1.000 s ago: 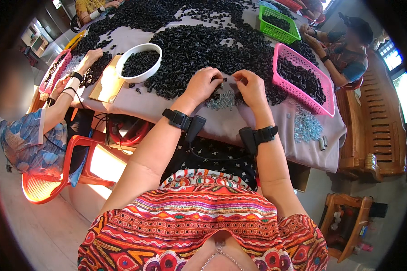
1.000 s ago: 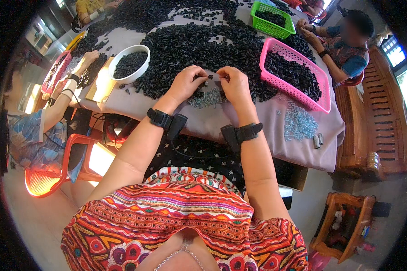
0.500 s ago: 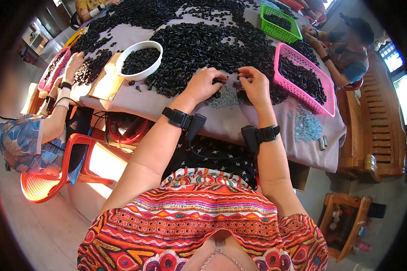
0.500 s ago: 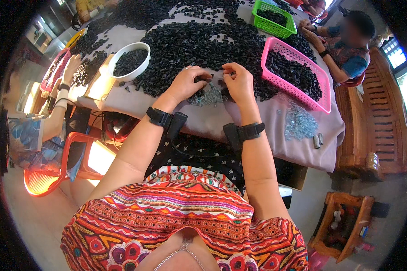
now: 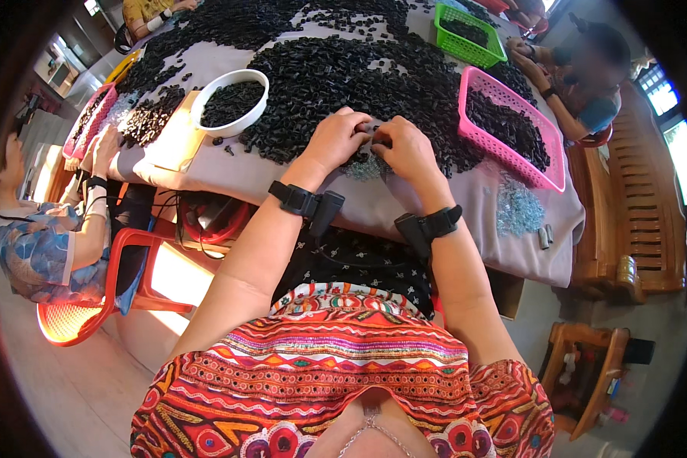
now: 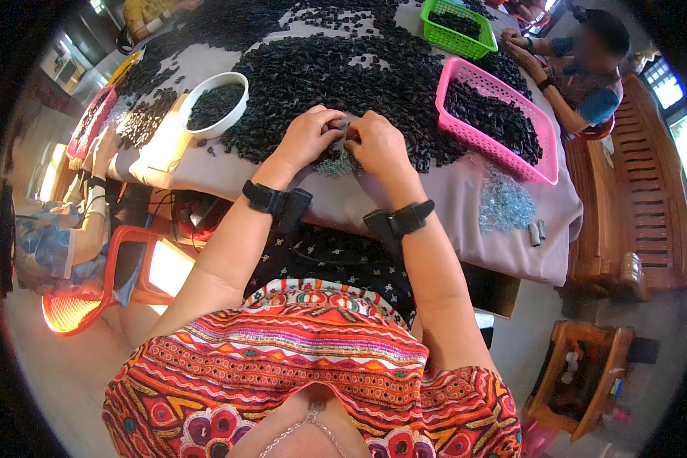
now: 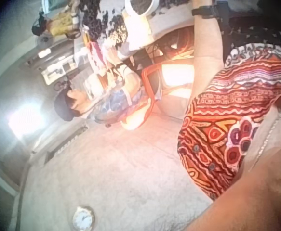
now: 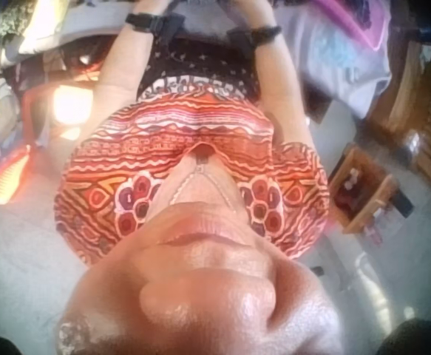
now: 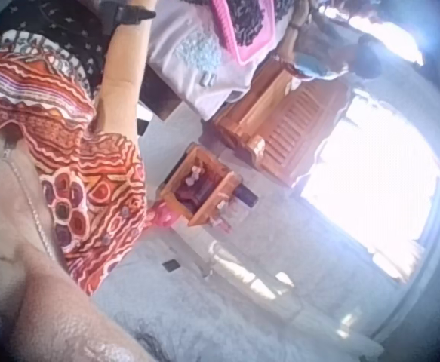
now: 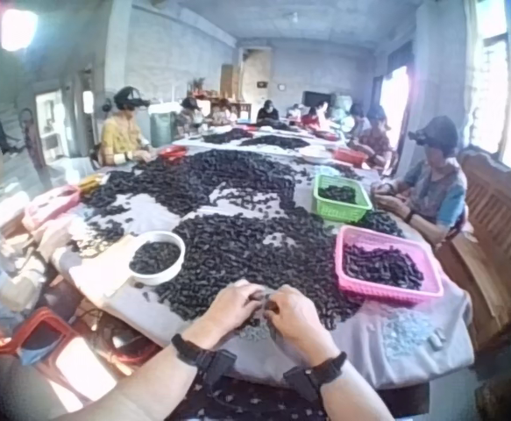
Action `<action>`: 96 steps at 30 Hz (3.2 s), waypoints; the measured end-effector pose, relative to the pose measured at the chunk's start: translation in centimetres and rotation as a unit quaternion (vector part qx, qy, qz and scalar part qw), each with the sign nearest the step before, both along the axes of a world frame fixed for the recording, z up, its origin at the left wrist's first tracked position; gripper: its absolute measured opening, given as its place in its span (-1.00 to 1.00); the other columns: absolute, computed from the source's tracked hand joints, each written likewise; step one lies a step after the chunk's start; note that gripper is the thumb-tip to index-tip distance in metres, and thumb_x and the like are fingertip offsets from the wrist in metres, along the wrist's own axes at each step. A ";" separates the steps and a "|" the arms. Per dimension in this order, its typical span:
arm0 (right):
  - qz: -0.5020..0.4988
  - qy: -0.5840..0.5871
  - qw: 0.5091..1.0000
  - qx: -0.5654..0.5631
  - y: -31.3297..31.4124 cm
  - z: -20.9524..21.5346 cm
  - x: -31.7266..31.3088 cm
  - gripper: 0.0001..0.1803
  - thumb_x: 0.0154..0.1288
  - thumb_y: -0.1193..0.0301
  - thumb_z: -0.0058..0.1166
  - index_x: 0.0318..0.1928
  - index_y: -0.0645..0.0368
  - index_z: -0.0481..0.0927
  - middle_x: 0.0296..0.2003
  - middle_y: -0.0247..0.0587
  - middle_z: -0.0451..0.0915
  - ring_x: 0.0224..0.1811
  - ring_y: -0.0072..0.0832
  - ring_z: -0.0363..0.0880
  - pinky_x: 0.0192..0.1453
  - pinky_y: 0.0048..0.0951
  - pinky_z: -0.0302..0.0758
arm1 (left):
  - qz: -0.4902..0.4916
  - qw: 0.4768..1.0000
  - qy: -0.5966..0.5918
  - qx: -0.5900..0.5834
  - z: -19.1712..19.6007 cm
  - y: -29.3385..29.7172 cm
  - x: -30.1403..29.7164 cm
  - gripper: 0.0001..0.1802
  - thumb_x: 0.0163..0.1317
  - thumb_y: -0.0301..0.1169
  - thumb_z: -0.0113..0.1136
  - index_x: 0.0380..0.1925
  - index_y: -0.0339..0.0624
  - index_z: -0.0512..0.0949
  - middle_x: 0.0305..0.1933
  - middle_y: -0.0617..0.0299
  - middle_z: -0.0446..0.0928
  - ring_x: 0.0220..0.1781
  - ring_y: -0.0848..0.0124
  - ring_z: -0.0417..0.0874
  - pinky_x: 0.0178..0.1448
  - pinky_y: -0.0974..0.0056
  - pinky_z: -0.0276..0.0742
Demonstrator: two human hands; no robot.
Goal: Sorting and inspecting small black shoe components at a communal work table.
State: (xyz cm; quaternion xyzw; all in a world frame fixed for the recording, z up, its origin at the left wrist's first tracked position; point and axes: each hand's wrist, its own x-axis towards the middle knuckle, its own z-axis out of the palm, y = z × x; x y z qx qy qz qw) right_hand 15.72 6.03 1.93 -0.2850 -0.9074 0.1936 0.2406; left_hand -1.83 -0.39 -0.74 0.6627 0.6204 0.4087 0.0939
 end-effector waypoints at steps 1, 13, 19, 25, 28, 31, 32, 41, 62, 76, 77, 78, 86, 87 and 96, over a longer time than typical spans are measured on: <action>-0.027 -0.011 0.999 0.020 -0.3 0.0 -0.3 -0.82 0.06 0.41 0.29 -0.28 0.16 0.67 -0.29 -0.09 0.58 -0.12 -0.08 0.59 -0.04 -0.13 0.52 | 0.000 1.000 -0.002 -0.002 0.1 -0.1 0.1 -0.63 0.10 -0.53 0.32 -0.03 -0.21 0.64 -0.22 0.14 0.58 -0.30 0.31 0.65 -0.17 0.28 0.57; -0.046 0.015 0.994 0.094 -0.5 -0.9 -0.4 -0.87 0.05 0.51 0.18 -0.33 0.24 0.62 -0.33 0.02 0.62 -0.20 0.01 0.60 -0.06 -0.07 0.52 | -0.008 0.993 -0.113 0.043 -0.9 0.6 -0.2 -0.77 0.25 -0.50 0.25 -0.09 -0.26 0.66 -0.22 0.15 0.54 -0.24 0.35 0.65 -0.10 0.30 0.56; -0.047 0.191 0.969 -0.153 1.1 -0.5 0.0 -0.78 0.10 0.56 0.14 -0.19 0.29 0.66 -0.40 -0.13 0.67 -0.37 -0.39 0.70 -0.22 -0.44 0.59 | -0.028 0.994 -0.108 0.015 0.5 0.2 0.5 -0.83 0.31 -0.46 0.23 -0.14 -0.28 0.64 -0.22 0.18 0.55 -0.22 0.42 0.64 -0.09 0.35 0.55; -0.043 0.270 0.905 -0.326 0.6 0.3 -0.1 -0.75 0.17 0.62 0.17 -0.10 0.29 0.66 -0.39 -0.29 0.63 -0.51 -0.63 0.60 -0.45 -0.58 0.49 | -0.059 0.970 -0.237 -0.014 0.6 -0.1 0.9 -0.83 0.27 -0.44 0.26 -0.19 -0.29 0.63 -0.30 0.16 0.66 -0.29 0.46 0.67 -0.16 0.34 0.57; -0.001 0.326 0.880 -0.346 1.0 -0.1 0.0 -0.75 0.20 0.63 0.19 -0.08 0.31 0.65 -0.36 -0.31 0.63 -0.53 -0.65 0.54 -0.48 -0.61 0.44 | -0.080 0.963 -0.252 -0.057 1.0 -0.1 1.2 -0.82 0.29 -0.44 0.27 -0.15 -0.30 0.63 -0.26 0.21 0.69 -0.24 0.53 0.67 -0.12 0.37 0.59; 0.006 0.336 0.882 -0.331 1.1 -0.5 -0.3 -0.77 0.23 0.62 0.20 -0.07 0.32 0.65 -0.35 -0.32 0.62 -0.53 -0.66 0.52 -0.46 -0.64 0.45 | -0.089 0.960 -0.255 -0.071 1.1 -0.1 1.1 -0.80 0.31 -0.45 0.27 -0.12 -0.30 0.63 -0.21 0.24 0.69 -0.18 0.54 0.68 -0.07 0.38 0.61; 0.007 0.335 0.882 -0.330 1.1 -0.6 -0.3 -0.77 0.23 0.62 0.20 -0.07 0.32 0.65 -0.35 -0.32 0.62 -0.53 -0.66 0.52 -0.46 -0.64 0.45 | -0.092 0.957 -0.265 -0.073 1.1 -0.1 1.0 -0.80 0.30 -0.45 0.28 -0.12 -0.30 0.63 -0.20 0.24 0.69 -0.17 0.53 0.69 -0.05 0.37 0.62; 0.005 0.324 0.895 -0.306 1.1 -0.7 -0.3 -0.76 0.23 0.64 0.15 -0.07 0.32 0.65 -0.35 -0.36 0.60 -0.41 -0.67 0.56 -0.34 -0.62 0.53 | -0.092 0.953 -0.278 -0.082 0.9 0.0 0.9 -0.82 0.29 -0.46 0.28 -0.14 -0.29 0.62 -0.22 0.27 0.68 -0.18 0.55 0.66 -0.05 0.38 0.59; 0.007 0.262 0.915 -0.308 0.9 -0.9 -0.4 -0.73 0.19 0.65 0.07 -0.08 0.32 0.64 -0.41 -0.34 0.62 -0.40 -0.64 0.60 -0.30 -0.59 0.54 | -0.074 0.971 -0.225 -0.027 0.7 -0.1 0.9 -0.89 0.22 -0.49 0.29 -0.27 -0.27 0.63 -0.32 0.32 0.65 -0.27 0.59 0.63 -0.11 0.40 0.57; -0.004 0.255 0.901 -0.350 0.7 -0.6 -0.4 -0.81 0.40 0.49 0.11 -0.03 0.26 0.64 -0.34 -0.29 0.69 -0.43 -0.61 0.64 -0.39 -0.60 0.52 | -0.087 0.956 -0.280 -0.025 0.8 0.1 1.0 -0.88 0.27 -0.47 0.26 -0.24 -0.27 0.64 -0.34 0.31 0.66 -0.30 0.60 0.64 -0.15 0.42 0.58; -0.003 0.255 0.902 -0.349 0.8 -0.6 -0.4 -0.81 0.40 0.49 0.11 -0.03 0.26 0.64 -0.34 -0.29 0.69 -0.43 -0.61 0.64 -0.39 -0.60 0.52 | -0.096 0.953 -0.284 -0.030 0.5 0.2 0.9 -0.88 0.30 -0.46 0.26 -0.21 -0.26 0.64 -0.30 0.33 0.67 -0.28 0.60 0.65 -0.14 0.43 0.60; -0.003 0.259 0.900 -0.350 0.7 -0.5 -0.3 -0.81 0.41 0.50 0.09 -0.04 0.27 0.64 -0.33 -0.29 0.69 -0.43 -0.60 0.64 -0.39 -0.60 0.53 | -0.096 0.953 -0.284 -0.030 0.4 0.2 0.8 -0.88 0.30 -0.46 0.26 -0.21 -0.26 0.64 -0.30 0.33 0.67 -0.28 0.60 0.65 -0.14 0.43 0.60; 0.031 0.260 0.867 -0.424 0.9 -0.7 -0.5 -0.79 0.44 0.52 0.03 0.01 0.29 0.60 -0.31 -0.26 0.69 -0.38 -0.57 0.68 -0.34 -0.58 0.59 | -0.095 0.959 -0.265 -0.015 1.1 -0.1 0.8 -0.89 0.31 -0.48 0.24 -0.20 -0.23 0.65 -0.32 0.35 0.66 -0.31 0.62 0.63 -0.16 0.45 0.57; 0.037 0.264 0.867 -0.420 1.0 -0.8 -0.5 -0.78 0.44 0.51 0.03 0.02 0.29 0.60 -0.32 -0.25 0.68 -0.38 -0.56 0.69 -0.34 -0.57 0.60 | -0.096 0.959 -0.265 -0.016 1.3 -0.2 1.0 -0.89 0.31 -0.48 0.24 -0.20 -0.23 0.65 -0.32 0.35 0.66 -0.31 0.62 0.63 -0.16 0.45 0.57; 0.021 0.280 0.868 -0.411 1.1 -0.8 -0.4 -0.77 0.39 0.54 0.09 0.01 0.32 0.60 -0.33 -0.24 0.67 -0.39 -0.56 0.68 -0.35 -0.56 0.61 | -0.062 0.968 -0.242 0.024 0.7 0.0 1.0 -0.88 0.22 -0.49 0.28 -0.26 -0.26 0.66 -0.33 0.25 0.64 -0.30 0.51 0.64 -0.16 0.37 0.56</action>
